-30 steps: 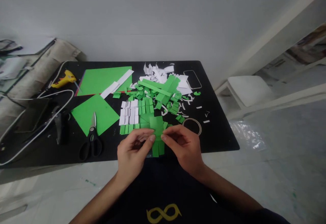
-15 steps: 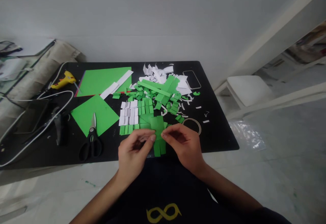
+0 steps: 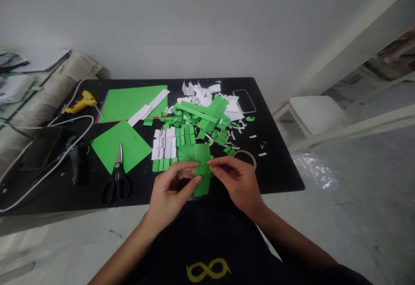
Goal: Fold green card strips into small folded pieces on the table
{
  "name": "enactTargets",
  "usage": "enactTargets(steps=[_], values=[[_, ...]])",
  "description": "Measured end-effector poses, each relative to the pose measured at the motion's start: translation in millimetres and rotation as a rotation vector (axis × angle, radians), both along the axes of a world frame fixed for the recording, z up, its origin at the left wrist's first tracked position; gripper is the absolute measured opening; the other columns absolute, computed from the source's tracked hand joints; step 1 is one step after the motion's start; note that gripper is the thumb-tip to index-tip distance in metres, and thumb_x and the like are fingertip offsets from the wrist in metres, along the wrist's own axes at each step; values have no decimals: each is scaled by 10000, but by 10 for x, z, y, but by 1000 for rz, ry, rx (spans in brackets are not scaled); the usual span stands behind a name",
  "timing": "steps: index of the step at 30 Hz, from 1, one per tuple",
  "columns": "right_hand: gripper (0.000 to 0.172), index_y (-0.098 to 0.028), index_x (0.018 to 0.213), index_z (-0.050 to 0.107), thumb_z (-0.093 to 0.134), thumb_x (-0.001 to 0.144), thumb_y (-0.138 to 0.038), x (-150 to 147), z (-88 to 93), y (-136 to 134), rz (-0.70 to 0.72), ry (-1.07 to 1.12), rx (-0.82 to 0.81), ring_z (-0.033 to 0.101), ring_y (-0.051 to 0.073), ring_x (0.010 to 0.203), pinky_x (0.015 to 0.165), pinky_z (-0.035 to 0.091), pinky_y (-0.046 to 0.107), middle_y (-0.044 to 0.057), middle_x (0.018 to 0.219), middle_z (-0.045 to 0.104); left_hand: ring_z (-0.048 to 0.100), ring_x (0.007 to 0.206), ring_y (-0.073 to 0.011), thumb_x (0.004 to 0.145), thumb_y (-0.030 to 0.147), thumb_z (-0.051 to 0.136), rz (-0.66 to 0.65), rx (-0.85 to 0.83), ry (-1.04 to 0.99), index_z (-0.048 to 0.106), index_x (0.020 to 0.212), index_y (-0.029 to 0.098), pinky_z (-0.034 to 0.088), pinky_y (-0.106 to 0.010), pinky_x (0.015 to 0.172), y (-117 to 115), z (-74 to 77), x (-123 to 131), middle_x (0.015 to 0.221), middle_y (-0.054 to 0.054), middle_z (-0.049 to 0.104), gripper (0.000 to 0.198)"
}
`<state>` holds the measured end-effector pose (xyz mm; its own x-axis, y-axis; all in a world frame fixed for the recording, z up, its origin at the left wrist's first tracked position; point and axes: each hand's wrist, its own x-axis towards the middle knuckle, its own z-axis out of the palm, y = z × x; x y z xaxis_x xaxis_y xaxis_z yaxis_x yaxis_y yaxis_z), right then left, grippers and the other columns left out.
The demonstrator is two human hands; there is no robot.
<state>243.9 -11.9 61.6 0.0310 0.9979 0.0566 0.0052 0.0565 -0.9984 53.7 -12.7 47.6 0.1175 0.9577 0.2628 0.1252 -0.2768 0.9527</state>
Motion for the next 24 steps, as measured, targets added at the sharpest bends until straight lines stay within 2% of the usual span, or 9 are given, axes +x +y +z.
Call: enactTargets(steps=[6,11,18,24], values=[[125,-267,1020,853,769,928,-281,20,-20,2,56,41,-23,796,203,871,780,679,330,37,978,847,794,768,-160,872,180,816,58,-55,-32,777,1031,211,669,-245,710,26,2,17,844,-21,812,166],[212,-295,1129,826,787,921,-281,26,-30,24,76,96,-29,786,204,980,869,679,346,31,1062,830,780,708,-153,853,204,838,91,-98,-82,730,1006,213,658,-243,667,38,-14,26,801,-14,803,187],[86,-273,970,846,809,895,-254,36,-34,25,65,75,-46,790,198,902,822,669,330,19,953,835,770,735,-142,905,196,775,92,-93,-59,730,945,211,631,-223,671,22,6,22,791,-9,784,62],[92,-258,984,850,775,931,-259,17,-14,15,-4,37,14,776,201,904,791,660,314,38,969,816,759,770,-137,888,161,781,47,-84,-51,699,1012,212,620,-218,704,0,4,15,857,-10,777,157]])
